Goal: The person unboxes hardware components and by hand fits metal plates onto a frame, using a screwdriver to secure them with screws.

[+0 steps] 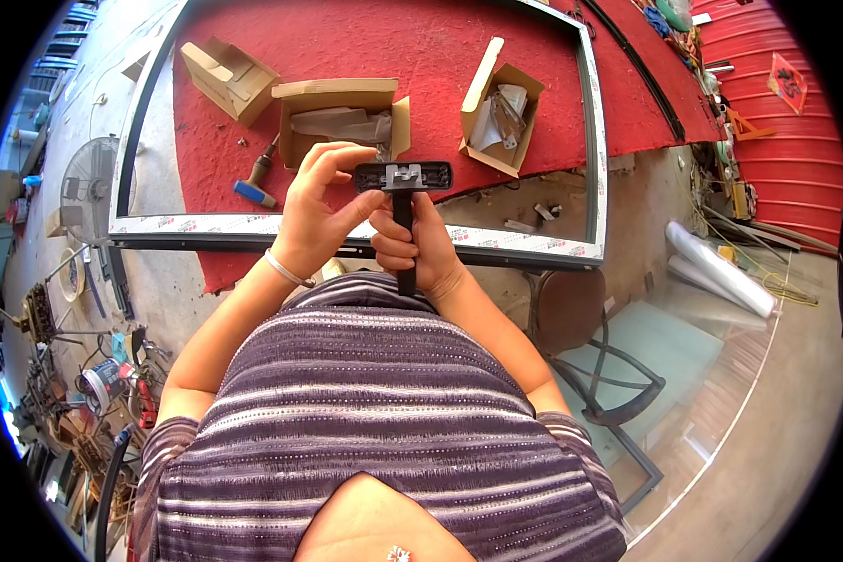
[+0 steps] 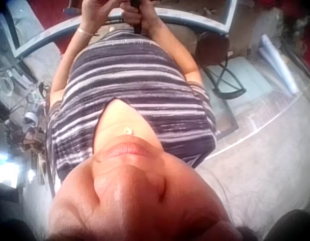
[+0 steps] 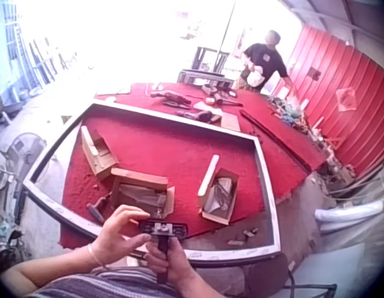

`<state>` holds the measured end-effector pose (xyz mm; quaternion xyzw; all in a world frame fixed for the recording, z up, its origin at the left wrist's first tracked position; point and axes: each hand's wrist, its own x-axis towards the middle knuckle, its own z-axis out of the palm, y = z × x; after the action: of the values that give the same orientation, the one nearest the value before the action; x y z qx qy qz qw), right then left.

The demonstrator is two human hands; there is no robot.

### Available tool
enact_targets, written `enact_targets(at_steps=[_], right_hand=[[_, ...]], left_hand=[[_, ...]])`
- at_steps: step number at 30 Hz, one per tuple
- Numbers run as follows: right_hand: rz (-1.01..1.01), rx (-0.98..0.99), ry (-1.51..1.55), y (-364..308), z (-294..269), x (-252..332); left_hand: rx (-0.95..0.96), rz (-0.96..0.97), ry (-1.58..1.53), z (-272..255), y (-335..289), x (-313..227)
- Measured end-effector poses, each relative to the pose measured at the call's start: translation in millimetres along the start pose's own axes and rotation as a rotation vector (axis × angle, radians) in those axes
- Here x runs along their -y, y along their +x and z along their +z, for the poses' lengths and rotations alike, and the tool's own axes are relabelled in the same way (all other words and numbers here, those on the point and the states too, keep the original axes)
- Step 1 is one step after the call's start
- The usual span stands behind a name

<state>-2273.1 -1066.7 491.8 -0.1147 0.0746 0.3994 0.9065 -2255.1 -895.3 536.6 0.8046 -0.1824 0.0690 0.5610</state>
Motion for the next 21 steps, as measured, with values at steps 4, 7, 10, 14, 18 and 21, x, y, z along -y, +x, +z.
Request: enact_targets(at_steps=[4, 7, 10, 14, 18, 21], right_hand=[[0.023, 0.056, 0.162, 1, -6, 0], [0.020, 0.068, 0.140, 2, -8, -1], [0.017, 0.069, 0.095, 3, -11, -2], [0.016, -0.047, -0.035, 2, -10, -3], [0.009, -0.004, -0.064, -3, -26, -6], [-0.056, -0.033, 0.085, -20, -34, 6]], left_hand=[[0.030, -0.107, -0.075, -4, -2, 12], [0.032, -0.111, -0.073, -5, -4, 10], [0.036, -0.095, -0.079, -3, -3, 5], [0.035, -0.051, 0.015, 1, -1, -2], [-0.036, 0.100, 0.118, 12, 6, 3], [-0.053, -0.064, -0.360, 23, 12, 3]])
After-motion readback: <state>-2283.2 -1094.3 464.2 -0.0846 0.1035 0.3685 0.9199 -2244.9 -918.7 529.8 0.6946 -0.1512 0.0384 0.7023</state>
